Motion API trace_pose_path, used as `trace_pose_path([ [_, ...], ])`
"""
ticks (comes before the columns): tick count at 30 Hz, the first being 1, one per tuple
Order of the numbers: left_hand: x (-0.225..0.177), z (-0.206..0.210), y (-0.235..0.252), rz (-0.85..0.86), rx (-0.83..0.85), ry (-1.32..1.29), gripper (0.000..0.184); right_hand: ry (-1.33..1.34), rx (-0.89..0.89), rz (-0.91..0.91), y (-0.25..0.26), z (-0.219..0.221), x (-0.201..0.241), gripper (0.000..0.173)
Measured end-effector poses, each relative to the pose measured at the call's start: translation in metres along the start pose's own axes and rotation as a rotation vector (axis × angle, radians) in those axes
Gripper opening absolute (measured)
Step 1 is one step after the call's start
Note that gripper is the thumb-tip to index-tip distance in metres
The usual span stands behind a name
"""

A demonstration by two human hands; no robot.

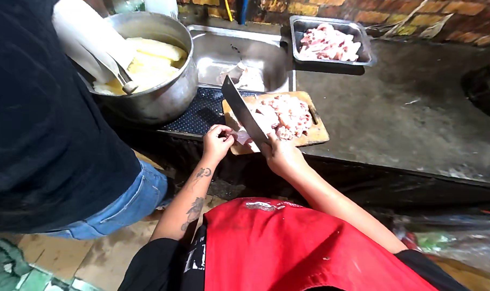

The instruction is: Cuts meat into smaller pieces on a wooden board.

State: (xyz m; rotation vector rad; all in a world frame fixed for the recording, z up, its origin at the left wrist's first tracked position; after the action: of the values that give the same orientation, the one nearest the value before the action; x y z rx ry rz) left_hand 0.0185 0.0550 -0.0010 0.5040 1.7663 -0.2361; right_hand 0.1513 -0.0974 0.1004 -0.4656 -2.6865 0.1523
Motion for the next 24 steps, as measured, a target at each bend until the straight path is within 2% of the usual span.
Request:
trace_pose_path([
  [2,-0.001,-0.001,0.0,-0.013,0.001,0.026,0.019,-0.025,-0.082,-0.032,-0.007,-0.012,0.002,0.029],
  [5,-0.002,-0.002,0.001,-0.056,0.03,0.038,0.019,-0.025,-0.443,-0.218,-0.022,-0.036,0.008,0.031],
  [7,0.005,0.0,0.001,0.012,0.004,-0.009,0.017,0.013,-0.688,-0.359,-0.029,-0.051,0.015,0.03],
  [8,0.007,0.001,0.002,0.027,-0.001,-0.044,0.017,0.03,-0.744,-0.383,-0.03,-0.054,0.017,0.027],
  [9,0.007,0.001,0.002,0.032,-0.006,-0.046,0.016,0.032,-0.722,-0.358,-0.029,-0.052,0.02,0.025],
  [10,0.005,0.0,0.003,0.023,-0.01,-0.017,0.017,0.02,-0.594,-0.272,-0.027,-0.044,0.021,0.025],
  [12,0.0,0.0,0.001,-0.014,0.007,0.022,0.02,-0.016,-0.139,-0.044,-0.011,-0.008,0.013,0.026],
  [13,0.0,0.001,-0.001,-0.013,0.015,0.012,0.019,-0.056,0.043,0.033,-0.003,0.006,0.008,0.027],
  [14,-0.001,0.001,0.001,-0.009,0.015,-0.002,0.018,-0.086,0.139,0.06,0.005,0.01,0.005,0.028],
  [17,-0.001,0.0,-0.002,-0.018,0.016,-0.022,0.016,-0.079,0.187,0.053,0.011,0.006,0.0,0.029],
  [20,-0.004,0.001,0.0,-0.001,-0.004,0.014,0.028,-0.089,0.194,0.014,0.015,0.0,-0.003,0.03],
  [22,-0.007,0.001,-0.002,0.048,-0.001,0.151,0.036,-0.083,0.209,-0.002,0.016,-0.001,-0.007,0.03],
  [24,-0.013,0.003,-0.003,0.136,0.038,0.301,0.035,-0.076,0.227,-0.005,0.016,-0.003,-0.01,0.029],
])
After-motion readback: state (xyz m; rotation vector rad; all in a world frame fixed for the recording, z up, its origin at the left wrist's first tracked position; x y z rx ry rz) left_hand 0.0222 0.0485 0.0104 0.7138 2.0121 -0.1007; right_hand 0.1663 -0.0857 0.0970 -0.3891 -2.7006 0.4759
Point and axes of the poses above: each hand's wrist, its own y-axis towards the middle knuckle, its own z-axis out of the palm, x = y × z, the point moved 2 cm from there along y, towards the middle knuckle, and after that the axes turned 11 degrees about -z, right-handed, at the moved point
